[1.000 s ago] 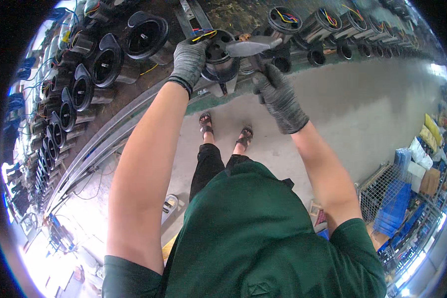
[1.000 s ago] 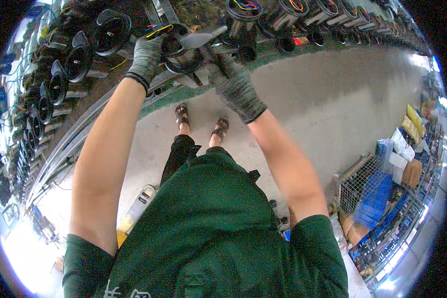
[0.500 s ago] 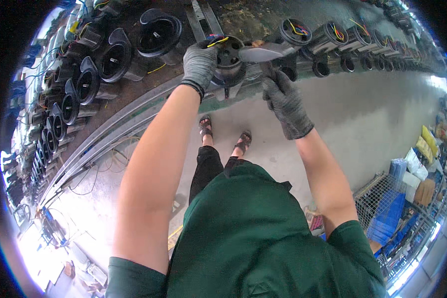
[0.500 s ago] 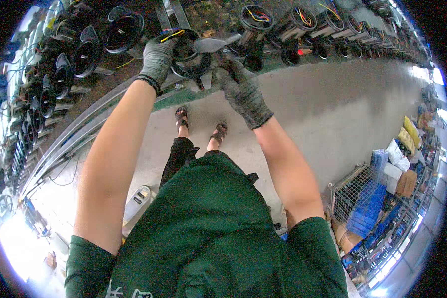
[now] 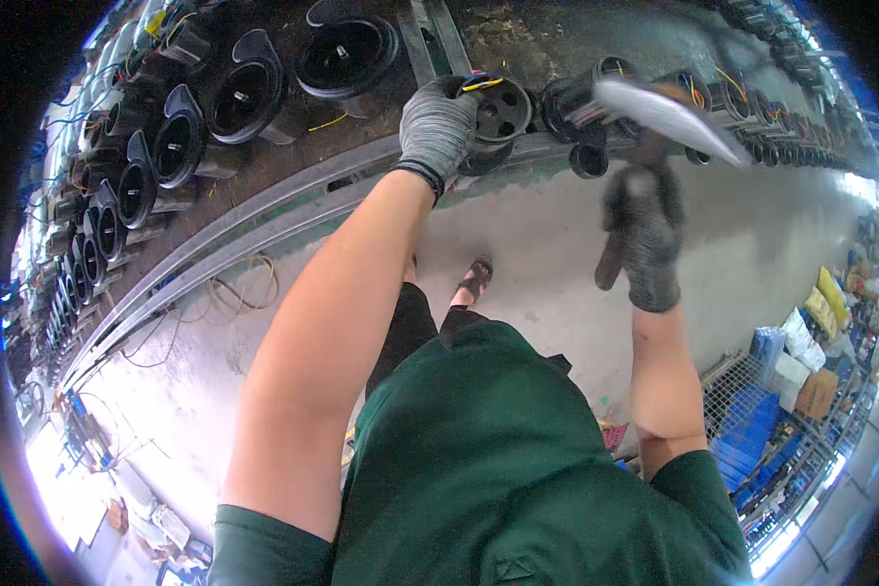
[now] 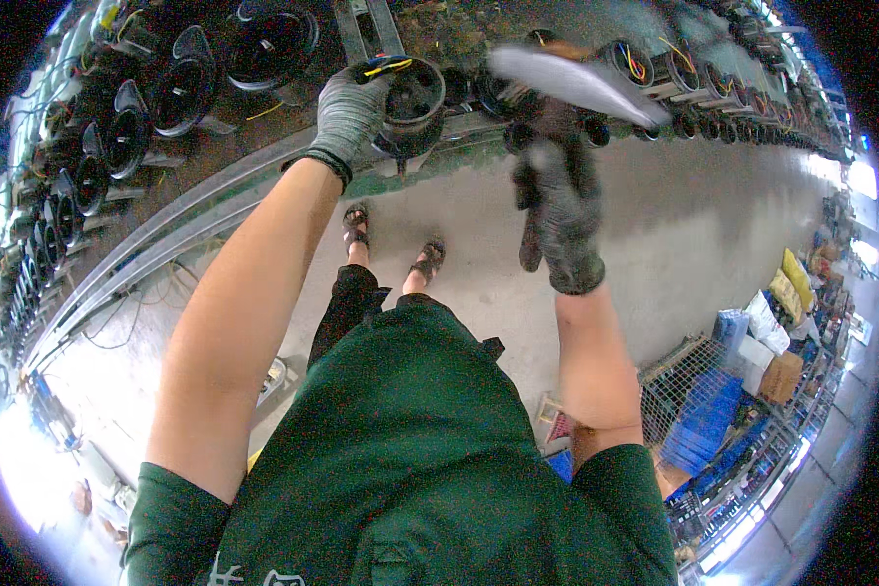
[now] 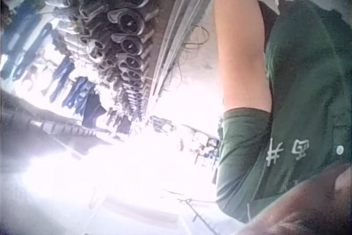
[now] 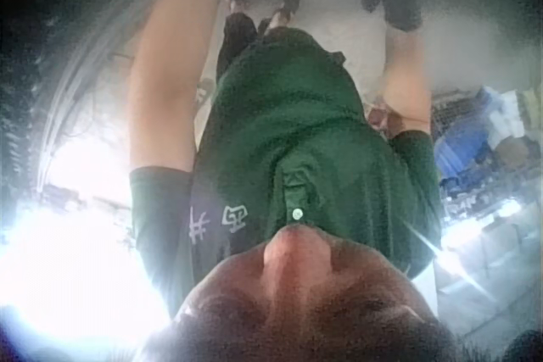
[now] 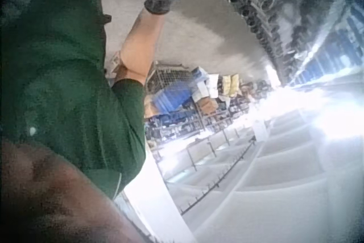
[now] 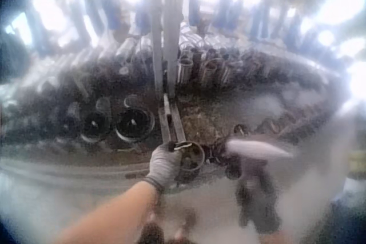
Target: The person assembles pump units on a workbench by fitting housings onto bases and tapping them into place with a hammer.
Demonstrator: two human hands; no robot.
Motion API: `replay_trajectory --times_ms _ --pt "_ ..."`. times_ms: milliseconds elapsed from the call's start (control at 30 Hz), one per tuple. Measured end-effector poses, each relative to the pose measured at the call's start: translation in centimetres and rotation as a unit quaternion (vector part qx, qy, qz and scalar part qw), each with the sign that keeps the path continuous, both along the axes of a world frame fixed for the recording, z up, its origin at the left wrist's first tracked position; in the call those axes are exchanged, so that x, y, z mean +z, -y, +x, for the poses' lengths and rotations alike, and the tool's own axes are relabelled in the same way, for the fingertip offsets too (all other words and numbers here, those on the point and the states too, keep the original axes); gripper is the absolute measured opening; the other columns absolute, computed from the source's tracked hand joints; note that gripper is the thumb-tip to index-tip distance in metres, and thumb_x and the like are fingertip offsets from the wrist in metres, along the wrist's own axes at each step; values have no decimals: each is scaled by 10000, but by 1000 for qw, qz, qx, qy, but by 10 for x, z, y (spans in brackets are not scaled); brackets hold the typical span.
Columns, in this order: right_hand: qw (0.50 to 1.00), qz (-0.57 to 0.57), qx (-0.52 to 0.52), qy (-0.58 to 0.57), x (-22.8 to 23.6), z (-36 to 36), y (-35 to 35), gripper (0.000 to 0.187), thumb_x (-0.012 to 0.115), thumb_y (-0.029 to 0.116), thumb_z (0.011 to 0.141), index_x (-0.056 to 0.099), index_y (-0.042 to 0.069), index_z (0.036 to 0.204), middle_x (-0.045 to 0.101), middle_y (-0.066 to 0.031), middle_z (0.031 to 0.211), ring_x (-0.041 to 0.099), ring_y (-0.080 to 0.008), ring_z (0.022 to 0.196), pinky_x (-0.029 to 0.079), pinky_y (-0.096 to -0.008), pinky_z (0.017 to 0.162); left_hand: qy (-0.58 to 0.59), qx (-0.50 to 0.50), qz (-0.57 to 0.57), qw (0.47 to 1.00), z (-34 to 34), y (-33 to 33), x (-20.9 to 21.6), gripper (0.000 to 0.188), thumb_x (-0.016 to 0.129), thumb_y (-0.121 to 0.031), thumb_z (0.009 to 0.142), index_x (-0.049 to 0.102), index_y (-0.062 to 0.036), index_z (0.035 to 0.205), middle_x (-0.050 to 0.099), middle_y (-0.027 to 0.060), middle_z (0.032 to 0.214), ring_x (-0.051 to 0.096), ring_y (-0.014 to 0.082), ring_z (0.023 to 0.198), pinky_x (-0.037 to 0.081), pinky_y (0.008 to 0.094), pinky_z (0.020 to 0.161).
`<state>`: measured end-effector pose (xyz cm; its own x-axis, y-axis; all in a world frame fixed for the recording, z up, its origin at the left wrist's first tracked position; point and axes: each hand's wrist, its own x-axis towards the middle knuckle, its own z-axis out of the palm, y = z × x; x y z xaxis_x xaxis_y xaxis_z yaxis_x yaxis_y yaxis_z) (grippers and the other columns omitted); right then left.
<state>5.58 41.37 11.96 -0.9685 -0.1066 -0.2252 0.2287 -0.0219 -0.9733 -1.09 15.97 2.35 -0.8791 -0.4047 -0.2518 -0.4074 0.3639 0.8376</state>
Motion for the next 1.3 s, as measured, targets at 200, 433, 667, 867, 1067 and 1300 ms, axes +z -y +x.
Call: replay_trajectory --times_ms 200,433,667,867,1067,1300 --pt "995 53 -12 -88 -76 23 15 302 607 240 1009 516 104 1263 586 -15 794 551 -113 617 467 -252 527 40 -6 -16 999 1 -10 18 313 642 -293 906 737 -163 1174 727 142 1137 683 332 1088 531 422 943" --pt "996 56 24 71 -29 19 29 200 623 225 1006 604 77 1139 575 10 800 525 -69 652 433 -235 536 12 -24 48 998 3 5 1 319 633 -290 897 717 -147 1170 727 154 1104 673 358 1072 532 445 917" --pt "987 113 0 110 -23 21 42 219 618 240 1010 586 57 1127 567 -15 739 522 -98 592 441 -253 524 -101 -205 -16 973 -18 28 29 505 757 -443 784 716 -61 1113 688 205 1190 656 362 1129 532 444 941" --pt "980 171 17 101 -10 20 69 220 628 245 1003 611 42 1085 604 -39 758 540 -105 592 463 -263 533 -50 -375 -129 917 -62 49 37 419 612 -446 902 748 -61 997 723 189 1005 686 365 1006 549 464 866" --pt "969 225 34 101 -15 8 92 218 632 245 998 622 39 1066 616 -36 771 547 -102 584 466 -260 532 -100 -530 -165 826 -103 62 56 374 605 -424 894 775 -103 980 730 189 957 690 372 955 535 480 841" --pt "963 244 30 111 -3 2 92 262 595 234 1021 569 33 1186 602 -32 755 554 -105 580 472 -255 498 -159 -624 -249 723 -118 66 55 331 565 -382 952 781 -153 1055 745 114 1083 689 312 1008 534 435 879"
